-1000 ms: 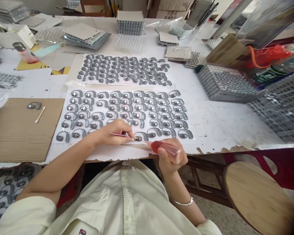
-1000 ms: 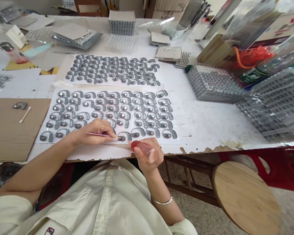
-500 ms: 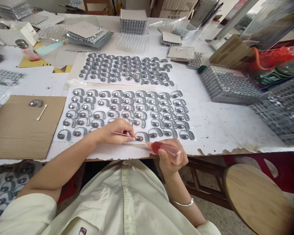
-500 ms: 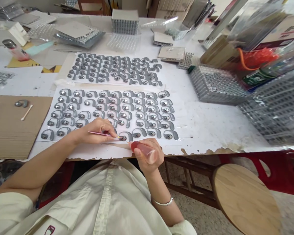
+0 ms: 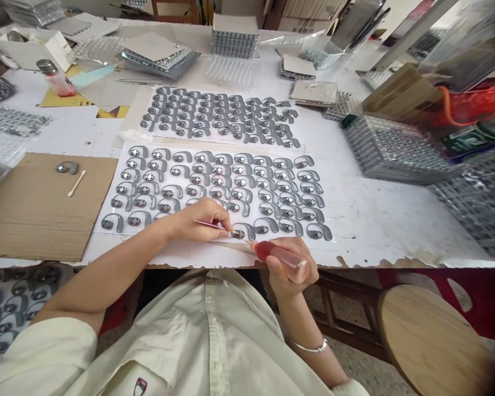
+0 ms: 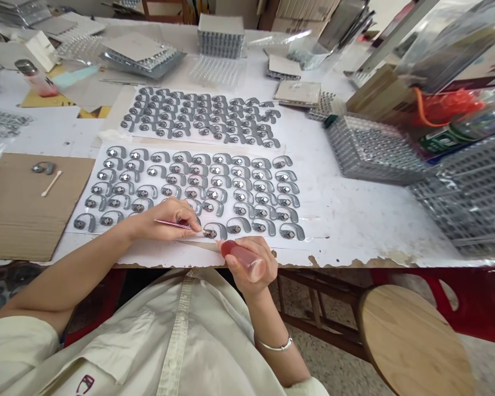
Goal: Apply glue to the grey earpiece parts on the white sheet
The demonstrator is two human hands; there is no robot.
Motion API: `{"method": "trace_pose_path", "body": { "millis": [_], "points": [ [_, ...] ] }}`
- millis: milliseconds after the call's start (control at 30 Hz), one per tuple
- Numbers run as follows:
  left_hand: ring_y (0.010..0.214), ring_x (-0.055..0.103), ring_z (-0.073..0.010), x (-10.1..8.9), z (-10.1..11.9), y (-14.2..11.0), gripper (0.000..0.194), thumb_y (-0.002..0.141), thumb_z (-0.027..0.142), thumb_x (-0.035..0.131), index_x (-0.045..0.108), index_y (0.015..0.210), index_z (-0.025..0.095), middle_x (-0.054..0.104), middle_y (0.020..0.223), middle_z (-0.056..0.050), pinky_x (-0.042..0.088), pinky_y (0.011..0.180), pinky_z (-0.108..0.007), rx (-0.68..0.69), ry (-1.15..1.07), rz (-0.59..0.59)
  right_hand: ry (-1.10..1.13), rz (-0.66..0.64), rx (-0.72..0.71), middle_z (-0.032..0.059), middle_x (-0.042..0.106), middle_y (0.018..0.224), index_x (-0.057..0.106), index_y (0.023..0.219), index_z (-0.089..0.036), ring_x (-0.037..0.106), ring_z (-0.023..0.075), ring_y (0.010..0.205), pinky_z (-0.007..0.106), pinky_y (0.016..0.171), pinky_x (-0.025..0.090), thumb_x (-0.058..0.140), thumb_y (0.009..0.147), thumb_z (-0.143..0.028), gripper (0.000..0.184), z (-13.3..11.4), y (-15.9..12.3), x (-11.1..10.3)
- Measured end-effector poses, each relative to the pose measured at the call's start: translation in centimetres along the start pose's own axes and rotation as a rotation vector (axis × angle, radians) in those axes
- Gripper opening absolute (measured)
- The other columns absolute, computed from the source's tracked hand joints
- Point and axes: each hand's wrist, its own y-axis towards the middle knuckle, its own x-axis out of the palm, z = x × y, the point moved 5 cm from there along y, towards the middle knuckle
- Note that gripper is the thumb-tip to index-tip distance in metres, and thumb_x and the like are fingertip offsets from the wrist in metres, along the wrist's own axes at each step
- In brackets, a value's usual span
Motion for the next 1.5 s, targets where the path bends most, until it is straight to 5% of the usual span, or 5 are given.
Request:
{"method": "trace_pose_path", "body": {
  "millis": [867,1000,1133,1300,1500],
  "points": [
    [0.067,0.060,-0.0120,0.1,-0.2,0.1,0.009,0.078,0.012,0.066,0.074,0.081,0.013,0.072,0.074,-0.005,0.044,0.065,-0.021,-0.002,0.009,-0.011,-0.026,-0.030,-0.126,0.0035,0.069,0.079,0.063,0.103,-0.021,0.061,0.0173,0.069,0.034,0.057,0.052,0.074,0.076,-0.031,0.031,-0.8,-0.1,0.4],
    [0.066,0.061,-0.0121,0.1,-0.2,0.1,0.008,0.079,0.012,0.065,0.073,0.081,0.011,0.072,0.074,-0.006,0.044,0.063,-0.021,0.015,-0.005,-0.001,0.129,0.162,0.036,0.0022,0.064,0.074,0.066,0.092,-0.022,0.059,0.0174,0.067,0.034,0.056,0.048,0.065,0.081,-0.042,0.023,0.4,0.0,-0.6],
    [0.066,0.062,-0.0123,0.1,0.0,0.0,0.008,0.079,0.012,0.065,0.073,0.080,0.011,0.072,0.076,-0.007,0.046,0.062,-0.020,0.014,-0.038,0.003,0.279,0.446,0.308,0.0008,0.056,0.070,0.063,0.080,-0.022,0.055,0.0152,0.061,0.030,0.049,0.044,0.056,0.082,-0.057,0.036,2.7,0.3,-2.4],
    [0.071,0.066,-0.0141,-0.2,-0.4,-0.1,0.009,0.078,0.016,0.066,0.074,0.082,0.012,0.073,0.082,-0.008,0.048,0.061,-0.020,-0.123,-0.119,-0.005,0.424,0.481,0.586,-0.0025,0.051,0.070,0.060,0.081,-0.019,0.054,0.0100,0.046,0.024,0.037,0.040,0.055,0.076,-0.066,0.047,5.1,1.3,-3.6],
    [0.067,0.064,-0.0141,-0.5,-1.2,-0.2,0.014,0.076,0.019,0.068,0.075,0.085,0.011,0.072,0.079,-0.008,0.047,0.056,-0.020,-0.297,-0.148,-0.002,0.477,0.592,0.678,-0.0014,0.054,0.078,0.056,0.074,-0.018,0.056,0.0099,0.049,0.023,0.038,0.038,0.061,0.069,-0.061,0.044,6.1,2.2,-4.6]
  ]
}}
